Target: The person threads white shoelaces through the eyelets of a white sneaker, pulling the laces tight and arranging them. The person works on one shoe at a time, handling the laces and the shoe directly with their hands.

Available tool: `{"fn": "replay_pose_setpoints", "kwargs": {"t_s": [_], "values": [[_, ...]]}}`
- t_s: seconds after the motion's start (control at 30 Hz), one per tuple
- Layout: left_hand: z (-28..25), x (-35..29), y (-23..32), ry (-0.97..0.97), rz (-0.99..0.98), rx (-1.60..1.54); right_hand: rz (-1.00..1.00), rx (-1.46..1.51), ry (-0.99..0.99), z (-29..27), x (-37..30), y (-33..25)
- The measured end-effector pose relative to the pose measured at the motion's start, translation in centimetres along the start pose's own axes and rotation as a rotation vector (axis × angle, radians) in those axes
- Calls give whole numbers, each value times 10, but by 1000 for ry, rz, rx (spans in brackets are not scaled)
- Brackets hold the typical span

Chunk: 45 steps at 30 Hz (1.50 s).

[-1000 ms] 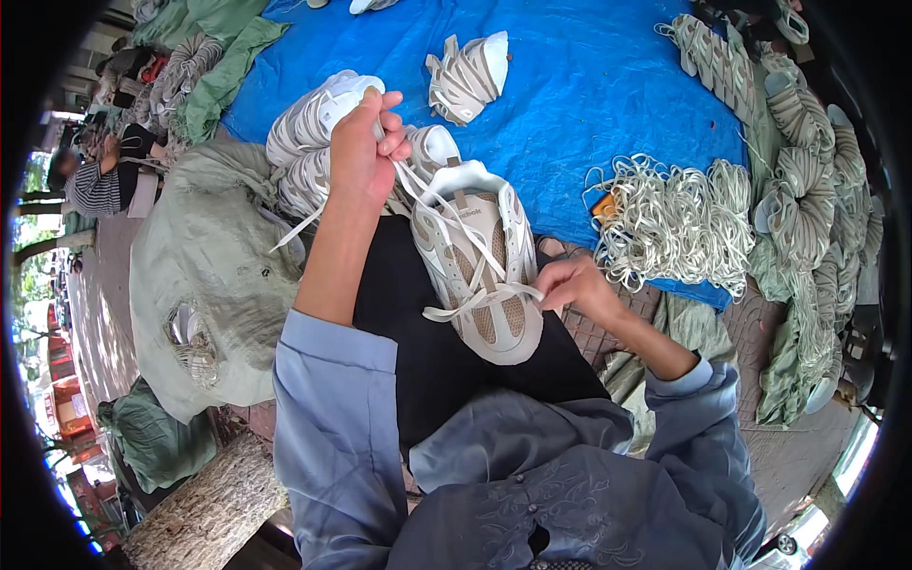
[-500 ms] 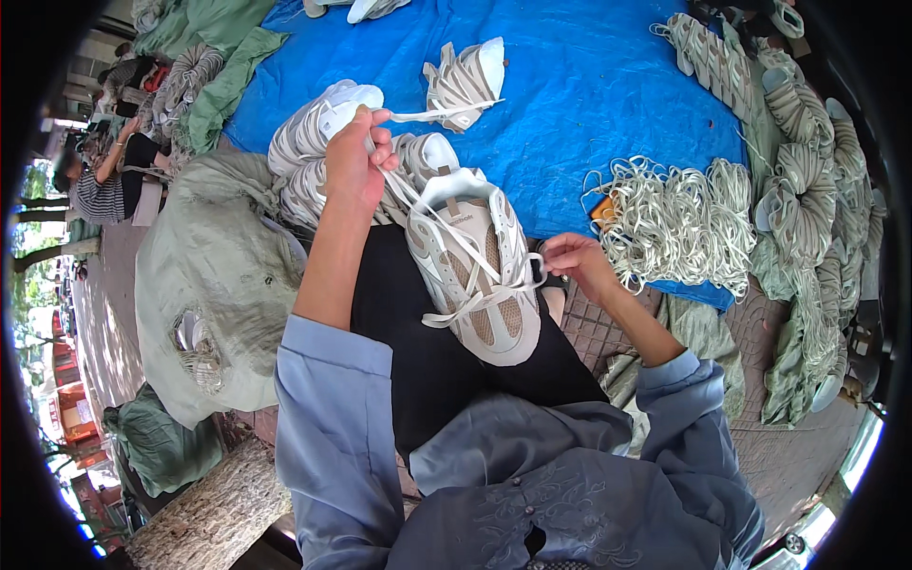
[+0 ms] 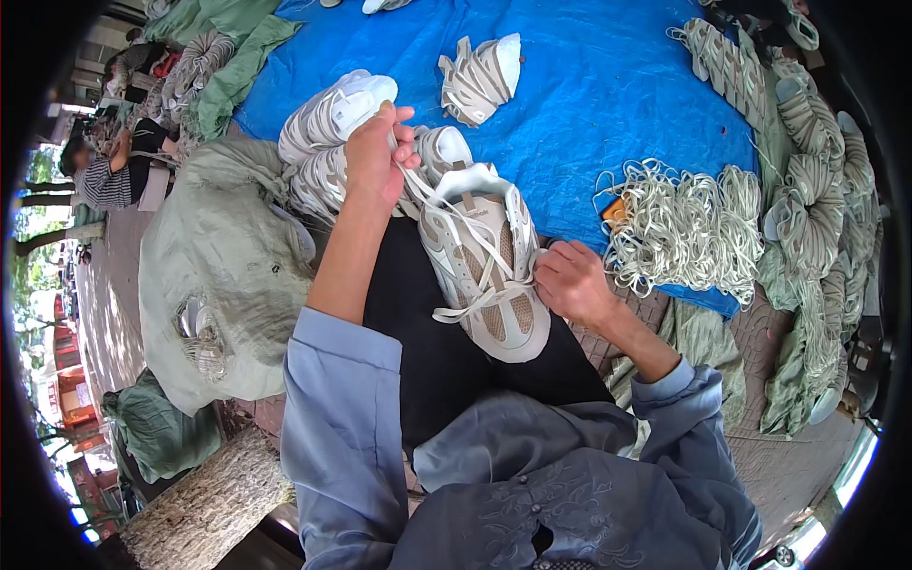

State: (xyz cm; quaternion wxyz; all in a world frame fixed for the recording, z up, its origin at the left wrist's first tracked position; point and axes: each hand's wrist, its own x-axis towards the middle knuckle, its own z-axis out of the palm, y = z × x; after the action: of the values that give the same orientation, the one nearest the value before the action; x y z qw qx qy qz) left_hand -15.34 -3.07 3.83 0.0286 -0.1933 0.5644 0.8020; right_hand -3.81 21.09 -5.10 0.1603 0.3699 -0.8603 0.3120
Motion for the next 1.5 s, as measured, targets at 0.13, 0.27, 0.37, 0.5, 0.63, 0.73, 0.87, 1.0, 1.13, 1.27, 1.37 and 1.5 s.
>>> {"fn": "replay_pose_setpoints", "kwargs": {"t_s": [0.13, 0.27, 0.37, 0.5, 0.63, 0.73, 0.87, 1.0, 1.13, 1.27, 1.37, 1.5], "values": [[-5, 3, -6, -9, -9, -10, 168, 300, -31, -5, 2, 2], [-6, 0, -5, -24, -13, -21, 503, 722, -179, -7, -4, 4], [-5, -1, -7, -16, -26, -29, 906, 1164, -276, -10, 6, 3], [-4, -2, -9, -37, -27, -20, 793, 1017, -396, -16, 11, 5], [-4, 0, -7, -29, -10, -13, 196, 215, -251, -16, 14, -3], [-3, 0, -3, -25, -2, -2, -57, -163, -96, -15, 14, -5], [-5, 1, -1, -19, 5, 9, -53, -312, -80, -27, 20, -7], [-9, 1, -3, -5, 2, 24, 39, -330, -68, -34, 30, -1], [-12, 1, -3, -41, 5, -4, 251, -189, -124, -32, 27, 15], [-5, -6, 14, -100, 13, -36, 319, 71, -422, -44, 20, 21], [7, -14, 28, -164, 14, -57, 676, 693, -369, -56, 53, 10], [42, -26, 45, -304, 46, -78, 681, 1284, -177, -18, 106, -14]]}}
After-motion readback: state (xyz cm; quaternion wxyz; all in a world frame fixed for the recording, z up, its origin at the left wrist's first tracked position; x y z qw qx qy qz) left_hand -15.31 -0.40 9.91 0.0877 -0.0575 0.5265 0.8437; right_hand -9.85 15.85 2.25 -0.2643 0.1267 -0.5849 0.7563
